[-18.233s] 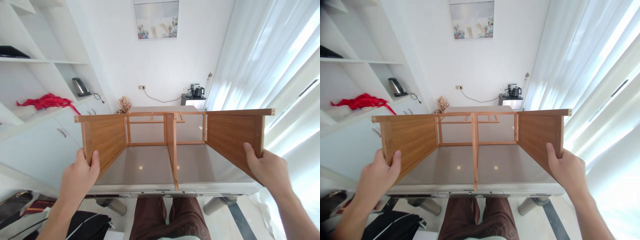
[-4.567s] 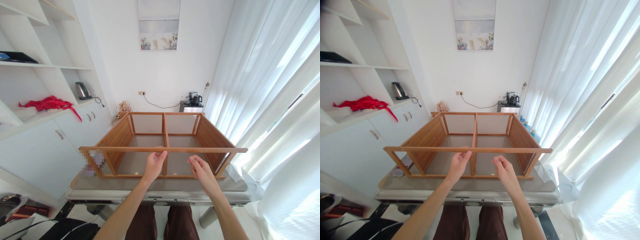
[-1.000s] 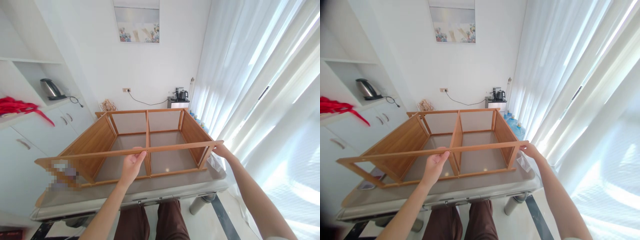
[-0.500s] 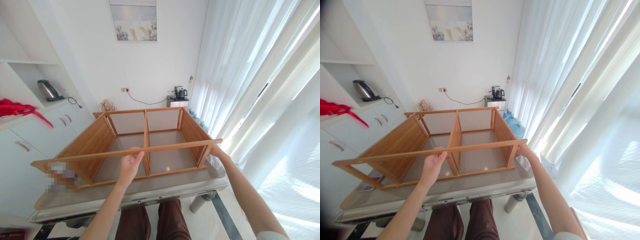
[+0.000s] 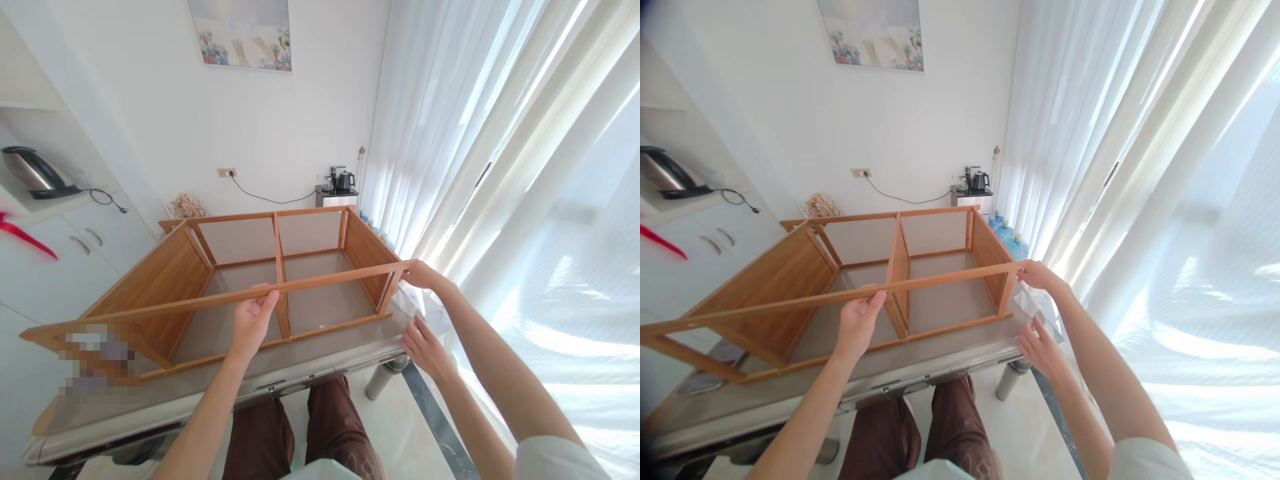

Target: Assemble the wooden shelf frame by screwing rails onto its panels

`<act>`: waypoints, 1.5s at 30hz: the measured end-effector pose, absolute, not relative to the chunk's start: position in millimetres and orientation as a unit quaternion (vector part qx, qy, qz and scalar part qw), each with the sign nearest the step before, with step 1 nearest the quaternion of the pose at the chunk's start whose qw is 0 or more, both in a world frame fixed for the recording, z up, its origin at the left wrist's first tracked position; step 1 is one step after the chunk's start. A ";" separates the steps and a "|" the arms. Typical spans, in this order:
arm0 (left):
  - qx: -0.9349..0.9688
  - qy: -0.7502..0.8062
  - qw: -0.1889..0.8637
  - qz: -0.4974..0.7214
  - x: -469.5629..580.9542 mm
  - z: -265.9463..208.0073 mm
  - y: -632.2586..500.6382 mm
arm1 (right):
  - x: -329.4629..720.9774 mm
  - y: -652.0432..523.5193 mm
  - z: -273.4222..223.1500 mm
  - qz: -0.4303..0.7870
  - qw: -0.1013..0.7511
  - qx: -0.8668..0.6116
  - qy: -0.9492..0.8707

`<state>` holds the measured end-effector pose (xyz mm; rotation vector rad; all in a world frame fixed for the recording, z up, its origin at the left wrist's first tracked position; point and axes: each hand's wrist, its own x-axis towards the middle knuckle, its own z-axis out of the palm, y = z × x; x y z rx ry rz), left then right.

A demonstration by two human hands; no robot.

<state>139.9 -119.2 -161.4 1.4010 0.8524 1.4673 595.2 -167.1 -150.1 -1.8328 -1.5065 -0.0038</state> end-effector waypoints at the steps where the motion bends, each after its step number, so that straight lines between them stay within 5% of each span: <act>1: 0.565 0.342 0.458 0.596 140.8 -162.0 -119.4 | 592.7 -178.5 -142.3 0.029 0.350 -0.724 -0.594; 7: 0.565 0.308 0.477 0.598 142.6 -159.0 -119.8 | 568.6 -225.1 -96.6 0.106 0.298 -0.736 -0.598; 21: 0.572 0.297 0.496 0.581 142.1 -146.5 -128.5 | 487.7 -237.6 -3.8 0.051 0.428 -0.712 -0.555; 30: 0.586 0.286 0.511 0.560 138.9 -145.5 -128.9 | 329.3 -216.7 -58.5 0.168 0.437 -0.555 -0.688; 45: 0.601 0.259 0.510 0.558 134.9 -151.7 -125.9 | 301.7 -210.9 -81.9 0.187 0.446 -0.533 -0.695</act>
